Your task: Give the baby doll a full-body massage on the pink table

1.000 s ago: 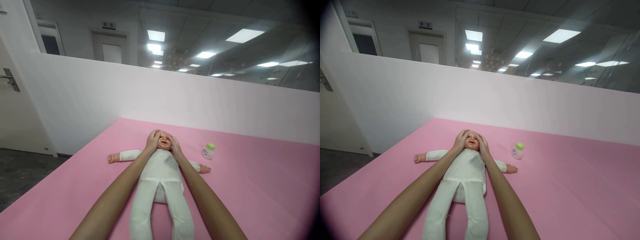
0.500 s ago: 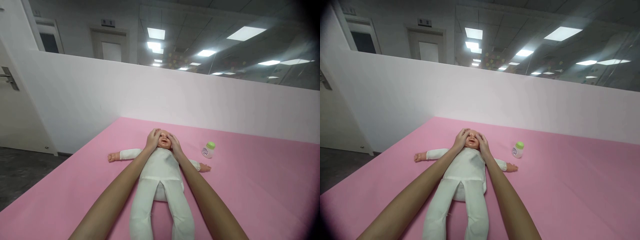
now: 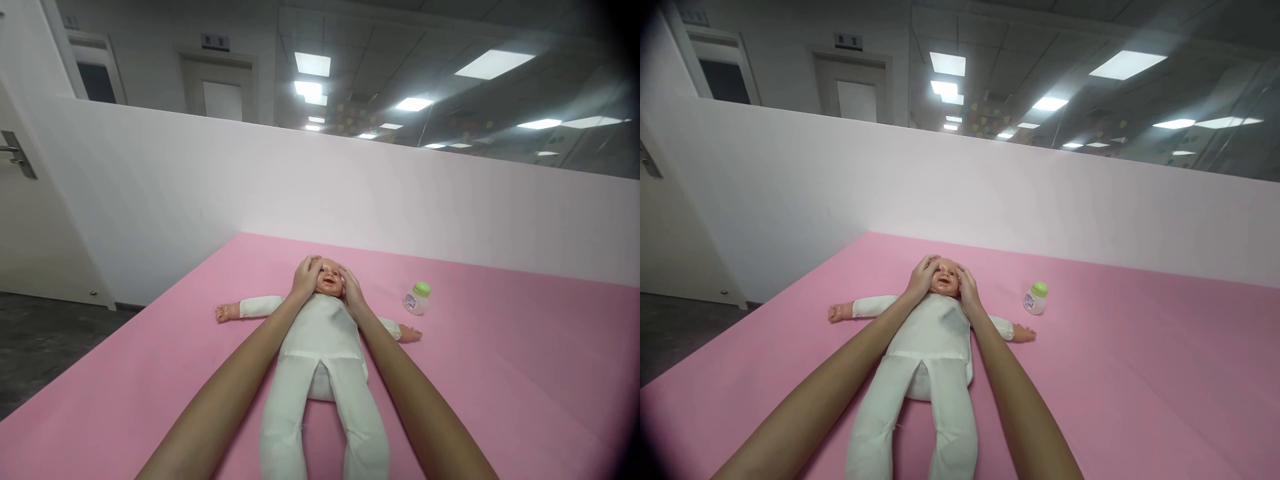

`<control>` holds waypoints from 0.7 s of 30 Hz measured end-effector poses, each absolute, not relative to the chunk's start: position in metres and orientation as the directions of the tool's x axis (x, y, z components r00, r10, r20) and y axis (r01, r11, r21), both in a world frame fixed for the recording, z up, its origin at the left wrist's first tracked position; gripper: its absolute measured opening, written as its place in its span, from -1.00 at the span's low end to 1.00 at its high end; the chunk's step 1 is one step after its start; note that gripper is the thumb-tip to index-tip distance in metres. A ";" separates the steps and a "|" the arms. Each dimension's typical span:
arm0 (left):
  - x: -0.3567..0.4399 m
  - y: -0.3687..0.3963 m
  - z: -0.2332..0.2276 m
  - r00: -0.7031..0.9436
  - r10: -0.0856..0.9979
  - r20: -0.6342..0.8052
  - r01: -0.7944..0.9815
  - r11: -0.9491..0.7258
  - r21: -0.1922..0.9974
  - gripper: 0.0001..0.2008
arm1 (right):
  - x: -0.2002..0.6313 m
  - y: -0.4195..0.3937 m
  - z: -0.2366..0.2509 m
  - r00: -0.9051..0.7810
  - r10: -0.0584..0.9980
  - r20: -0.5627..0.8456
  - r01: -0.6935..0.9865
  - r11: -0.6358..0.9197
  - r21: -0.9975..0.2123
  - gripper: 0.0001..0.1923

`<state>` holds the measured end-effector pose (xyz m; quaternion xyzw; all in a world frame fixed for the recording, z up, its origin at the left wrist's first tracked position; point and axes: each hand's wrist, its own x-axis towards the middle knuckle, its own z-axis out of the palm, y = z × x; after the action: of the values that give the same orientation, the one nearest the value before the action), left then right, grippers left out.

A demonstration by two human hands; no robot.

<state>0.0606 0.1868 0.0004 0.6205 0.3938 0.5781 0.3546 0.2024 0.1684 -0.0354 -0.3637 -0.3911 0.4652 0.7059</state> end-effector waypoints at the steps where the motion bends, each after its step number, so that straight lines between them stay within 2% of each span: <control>1: 0.061 0.187 0.000 0.021 0.899 0.437 0.077 -0.438 0.896 -0.75 | 0.202 0.168 -0.035 0.259 0.942 0.214 -0.372 0.302 -0.878 -0.64; 21: 0.060 0.186 0.001 0.021 0.895 0.445 0.082 -0.446 0.891 -0.76 | 0.201 0.161 -0.029 0.244 0.937 0.252 -0.353 0.327 -0.877 -0.63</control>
<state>0.0599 0.1863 0.0011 0.6223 0.3927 0.5792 0.3507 0.2007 0.1607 -0.0285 -0.3558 -0.4102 0.4579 0.7038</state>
